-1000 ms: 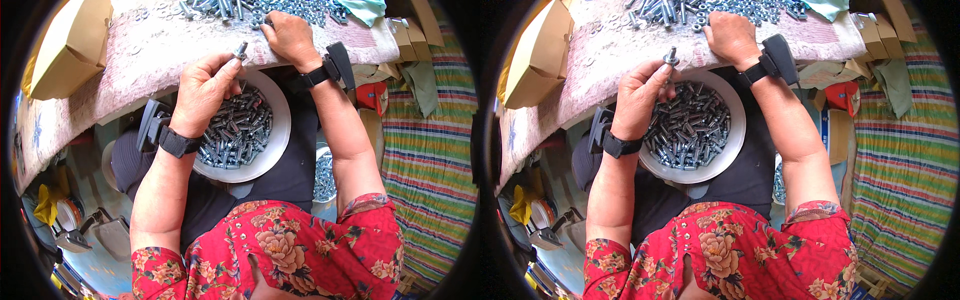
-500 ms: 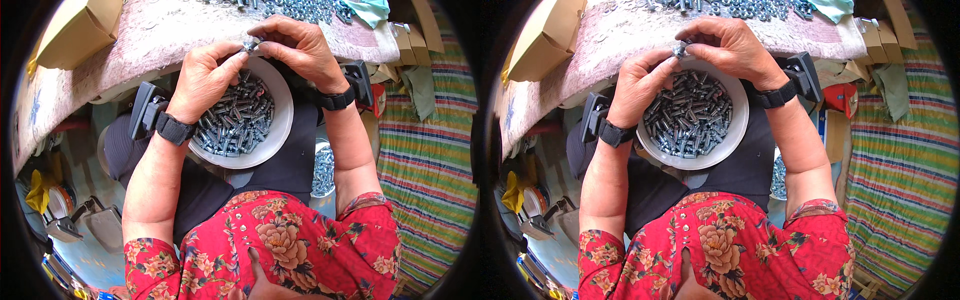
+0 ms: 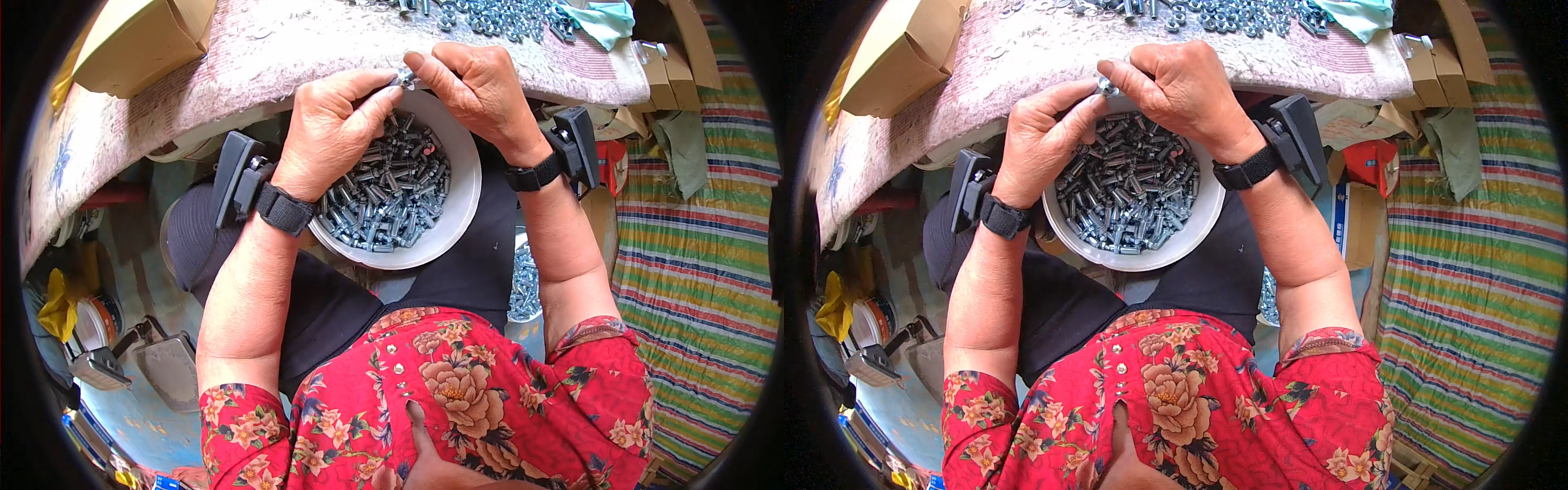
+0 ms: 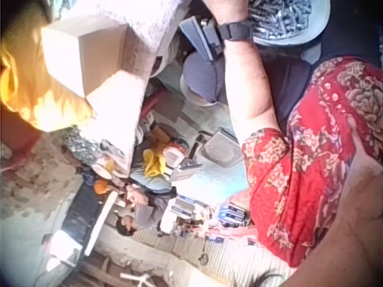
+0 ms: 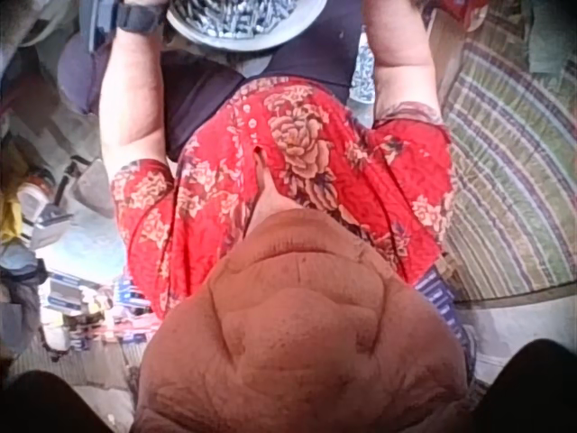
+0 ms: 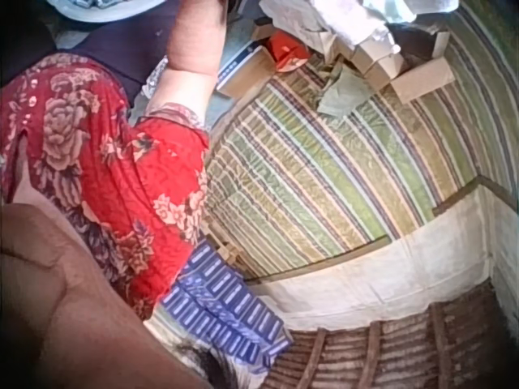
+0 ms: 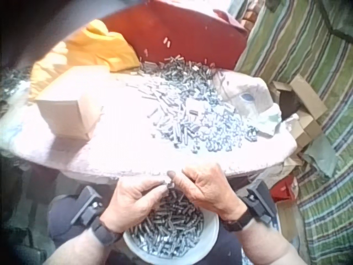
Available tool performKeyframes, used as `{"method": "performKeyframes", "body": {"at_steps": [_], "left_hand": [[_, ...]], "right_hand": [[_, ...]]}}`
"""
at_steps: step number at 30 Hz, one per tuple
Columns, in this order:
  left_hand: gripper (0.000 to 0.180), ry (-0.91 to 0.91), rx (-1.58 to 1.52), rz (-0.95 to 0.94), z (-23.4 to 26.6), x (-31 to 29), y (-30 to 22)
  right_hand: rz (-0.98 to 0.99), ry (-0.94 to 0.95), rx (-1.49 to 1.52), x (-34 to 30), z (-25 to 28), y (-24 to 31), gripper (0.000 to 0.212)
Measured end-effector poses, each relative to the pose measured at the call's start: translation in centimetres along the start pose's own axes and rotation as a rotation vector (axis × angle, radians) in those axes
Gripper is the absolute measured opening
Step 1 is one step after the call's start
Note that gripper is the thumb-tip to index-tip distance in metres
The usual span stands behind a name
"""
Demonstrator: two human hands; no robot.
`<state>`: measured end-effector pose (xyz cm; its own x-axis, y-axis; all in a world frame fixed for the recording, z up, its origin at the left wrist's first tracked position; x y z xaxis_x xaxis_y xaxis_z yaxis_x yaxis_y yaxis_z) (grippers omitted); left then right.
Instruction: Assembling bolts by screwing nuts and washers onto them.
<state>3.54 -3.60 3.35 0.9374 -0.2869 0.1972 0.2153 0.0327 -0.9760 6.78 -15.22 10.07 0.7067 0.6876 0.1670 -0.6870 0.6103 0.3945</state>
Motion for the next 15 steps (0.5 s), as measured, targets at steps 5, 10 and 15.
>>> {"method": "performKeyframes", "body": {"at_steps": [5, 10, 15], "left_hand": [[0.022, 0.058, -0.056, -0.048, 0.7, 0.0, -0.3], [0.023, 0.283, -0.282, 0.063, 0.3, -0.3, 0.7], [0.024, 0.374, -0.383, 0.129, -0.6, -0.9, 1.1]], "right_hand": [[0.070, -0.008, 0.237, -0.1, 0.5, 0.8, 0.017], [0.268, 0.120, 0.193, -0.3, 1.0, 1.8, 0.023], [0.325, 0.241, 0.084, -0.8, 0.5, 3.2, 0.022]]}}
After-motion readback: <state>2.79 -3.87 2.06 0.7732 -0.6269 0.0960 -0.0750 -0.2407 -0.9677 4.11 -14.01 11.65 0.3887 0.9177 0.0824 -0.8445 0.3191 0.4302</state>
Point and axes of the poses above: each hand's wrist, its own x-axis towards the middle knuckle, its own z-axis out of the back of the hand, y = z × x, the point moved 8 cm from there along x, towards the middle knuckle, and after that the axes turned 11 degrees about y, right-handed, at the moved point
